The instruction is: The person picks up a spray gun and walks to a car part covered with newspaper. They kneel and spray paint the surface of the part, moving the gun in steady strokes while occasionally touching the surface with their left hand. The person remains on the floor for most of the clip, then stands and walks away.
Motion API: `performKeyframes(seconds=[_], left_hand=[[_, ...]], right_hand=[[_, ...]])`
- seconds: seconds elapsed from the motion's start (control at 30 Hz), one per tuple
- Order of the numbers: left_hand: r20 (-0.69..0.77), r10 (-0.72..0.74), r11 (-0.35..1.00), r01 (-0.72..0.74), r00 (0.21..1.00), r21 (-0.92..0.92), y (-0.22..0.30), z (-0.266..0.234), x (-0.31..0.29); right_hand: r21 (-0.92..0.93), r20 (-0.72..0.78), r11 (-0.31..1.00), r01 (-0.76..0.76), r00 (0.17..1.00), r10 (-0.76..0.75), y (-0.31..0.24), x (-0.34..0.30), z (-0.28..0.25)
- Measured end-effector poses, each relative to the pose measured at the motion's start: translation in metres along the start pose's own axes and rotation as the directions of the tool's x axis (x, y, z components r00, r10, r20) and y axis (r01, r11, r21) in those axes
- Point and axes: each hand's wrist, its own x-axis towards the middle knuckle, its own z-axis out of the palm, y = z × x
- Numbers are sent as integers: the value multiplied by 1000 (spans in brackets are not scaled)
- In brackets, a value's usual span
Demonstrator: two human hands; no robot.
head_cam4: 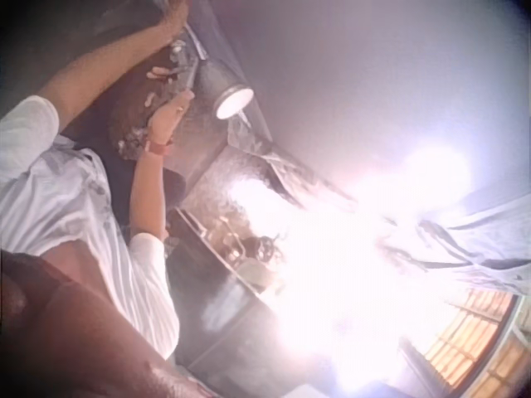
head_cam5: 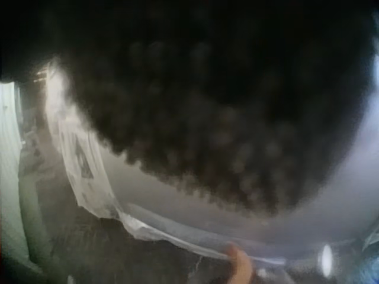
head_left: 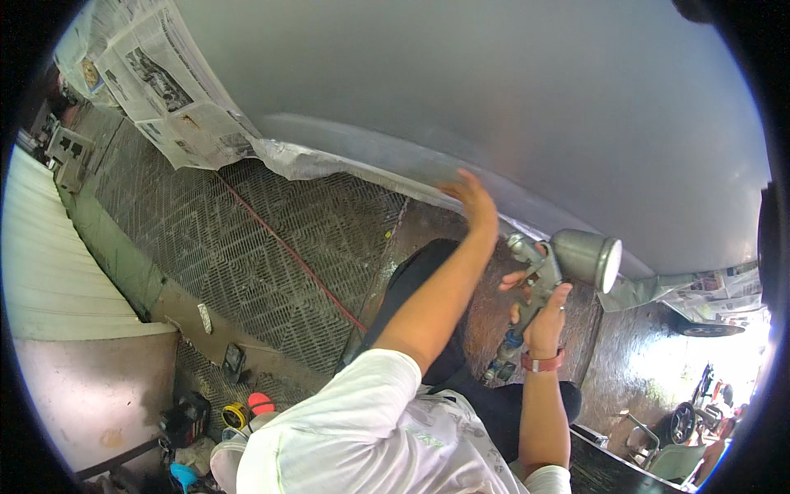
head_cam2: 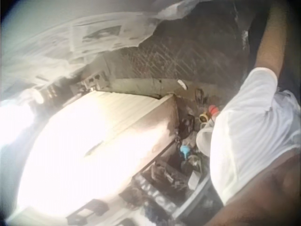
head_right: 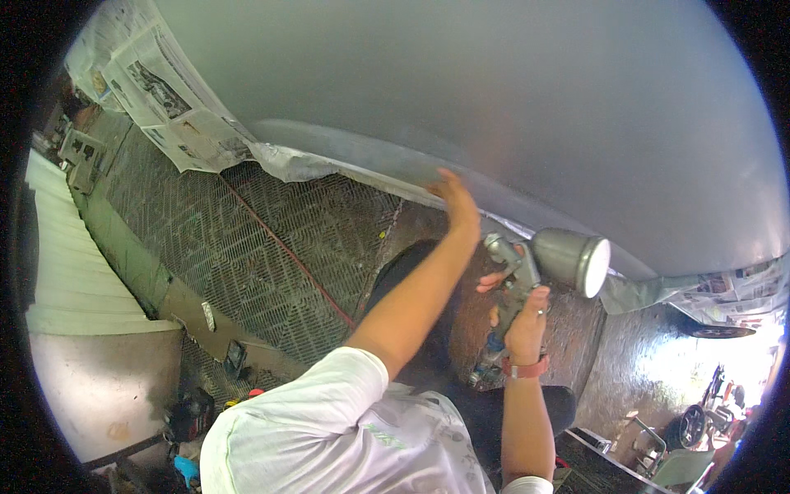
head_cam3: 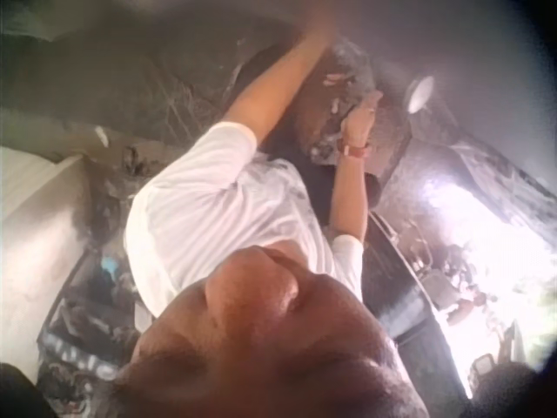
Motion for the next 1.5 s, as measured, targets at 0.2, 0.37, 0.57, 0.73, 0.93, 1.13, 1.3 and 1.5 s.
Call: performKeyframes(seconds=[0.2, 0.37, 0.57, 0.73, 0.93, 1.13, 1.3, 1.5], left_hand=[[-122, 430, 894, -403, 895, 195, 64, -100, 94], [-61, 464, 861, -434, 884, 266, 47, -105, 86], [50, 457, 844, -451, 888, 290, 28, -93, 57], [127, 420, 823, -436, 899, 365, 28, -97, 49], [40, 464, 833, -452, 885, 319, 35, -102, 63], [163, 407, 802, -438, 899, 406, 27, -106, 51], [63, 455, 843, -453, 888, 289, 36, -106, 64], [13, 465, 845, -448, 885, 293, 43, -104, 76]], right_hand=[[-107, 42, 994, 0, 999, 4, 29, -17, 20], [-128, 4, 991, -36, 999, 37, 30, -20, 19], [-118, -34, 990, -76, 997, 73, 26, -17, 22], [-147, -9, 988, -46, 999, 45, 27, -15, 25], [-143, 32, 990, -17, 999, 22, 28, -16, 25], [-178, -11, 982, -67, 998, 66, 33, -16, 15], [-167, -4, 983, -81, 997, 82, 38, -16, 11], [-169, 11, 983, -70, 997, 73, 33, -15, 14]])
